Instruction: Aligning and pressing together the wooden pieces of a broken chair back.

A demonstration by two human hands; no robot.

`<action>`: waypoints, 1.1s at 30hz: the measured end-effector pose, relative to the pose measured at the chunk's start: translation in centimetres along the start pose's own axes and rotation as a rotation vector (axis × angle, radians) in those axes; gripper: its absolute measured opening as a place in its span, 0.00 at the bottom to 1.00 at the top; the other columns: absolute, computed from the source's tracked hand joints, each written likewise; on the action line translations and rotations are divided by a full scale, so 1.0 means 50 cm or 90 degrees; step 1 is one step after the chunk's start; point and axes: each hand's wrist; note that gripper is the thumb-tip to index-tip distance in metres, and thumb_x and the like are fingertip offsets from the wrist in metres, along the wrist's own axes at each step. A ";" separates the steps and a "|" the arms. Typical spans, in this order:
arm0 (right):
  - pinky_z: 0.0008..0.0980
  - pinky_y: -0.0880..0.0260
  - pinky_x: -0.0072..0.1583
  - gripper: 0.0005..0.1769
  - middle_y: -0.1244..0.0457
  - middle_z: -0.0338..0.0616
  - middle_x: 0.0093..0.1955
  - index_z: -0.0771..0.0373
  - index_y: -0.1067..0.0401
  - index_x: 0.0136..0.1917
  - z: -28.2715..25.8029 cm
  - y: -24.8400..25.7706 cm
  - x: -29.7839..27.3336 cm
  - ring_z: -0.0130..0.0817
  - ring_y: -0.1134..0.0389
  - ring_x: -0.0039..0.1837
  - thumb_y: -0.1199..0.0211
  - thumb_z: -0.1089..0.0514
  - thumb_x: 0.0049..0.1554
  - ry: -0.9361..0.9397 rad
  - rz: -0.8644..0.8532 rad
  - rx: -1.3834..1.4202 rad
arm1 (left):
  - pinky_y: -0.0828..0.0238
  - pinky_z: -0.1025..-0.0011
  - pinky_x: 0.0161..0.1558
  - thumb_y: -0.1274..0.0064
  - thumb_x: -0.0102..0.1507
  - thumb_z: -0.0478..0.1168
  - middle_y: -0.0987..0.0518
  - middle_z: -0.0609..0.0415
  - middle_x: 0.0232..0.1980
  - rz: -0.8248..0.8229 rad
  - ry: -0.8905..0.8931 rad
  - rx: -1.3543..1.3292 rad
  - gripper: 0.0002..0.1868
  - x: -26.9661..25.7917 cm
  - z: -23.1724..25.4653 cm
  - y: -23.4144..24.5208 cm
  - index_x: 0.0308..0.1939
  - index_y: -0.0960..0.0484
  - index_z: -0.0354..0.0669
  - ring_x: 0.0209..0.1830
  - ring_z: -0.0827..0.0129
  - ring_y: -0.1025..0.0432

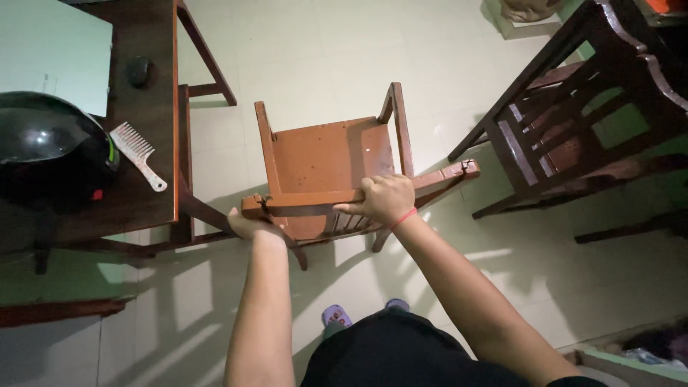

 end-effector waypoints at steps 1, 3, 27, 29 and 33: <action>0.33 0.34 0.33 0.40 0.38 0.39 0.22 0.54 0.31 0.20 0.004 -0.007 -0.005 0.38 0.34 0.27 0.30 0.16 0.37 -0.002 0.001 -0.002 | 0.39 0.62 0.37 0.70 0.62 0.62 0.20 0.58 0.38 -0.002 0.001 0.002 0.28 -0.006 0.004 -0.002 0.38 0.21 0.50 0.40 0.67 0.26; 0.33 0.34 0.35 0.37 0.37 0.38 0.24 0.51 0.30 0.22 0.011 -0.021 -0.015 0.37 0.34 0.28 0.31 0.17 0.40 -0.012 -0.019 0.046 | 0.47 0.54 0.38 0.68 0.60 0.62 0.19 0.62 0.39 -0.005 0.008 0.089 0.25 -0.019 0.013 -0.006 0.38 0.21 0.52 0.44 0.70 0.27; 0.39 0.41 0.71 0.45 0.32 0.46 0.64 0.69 0.27 0.62 0.534 -0.298 -0.469 0.40 0.35 0.69 0.65 0.27 0.66 -0.918 0.472 0.716 | 0.27 0.53 0.52 0.40 0.59 0.61 0.16 0.42 0.44 -0.791 -0.809 1.013 0.28 -0.355 -0.063 -0.151 0.47 0.17 0.40 0.49 0.47 0.22; 0.37 0.42 0.72 0.43 0.35 0.43 0.69 0.65 0.30 0.67 0.494 -0.302 -0.449 0.38 0.36 0.71 0.63 0.27 0.65 -0.818 0.433 0.903 | 0.26 0.53 0.46 0.38 0.55 0.63 0.16 0.42 0.42 -0.823 -0.912 0.997 0.32 -0.360 -0.128 -0.146 0.47 0.18 0.38 0.44 0.48 0.22; 0.42 0.33 0.64 0.34 0.37 0.42 0.65 0.51 0.38 0.71 0.434 -0.302 -0.410 0.43 0.34 0.65 0.55 0.29 0.63 -0.782 0.351 0.979 | 0.23 0.54 0.36 0.36 0.54 0.65 0.17 0.46 0.35 -0.731 -0.787 1.393 0.34 -0.378 -0.179 -0.154 0.48 0.23 0.42 0.36 0.50 0.20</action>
Point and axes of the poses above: each hand's wrist, its own x-axis towards the middle knuckle, its own y-axis out of the back of the hand, z = x × y
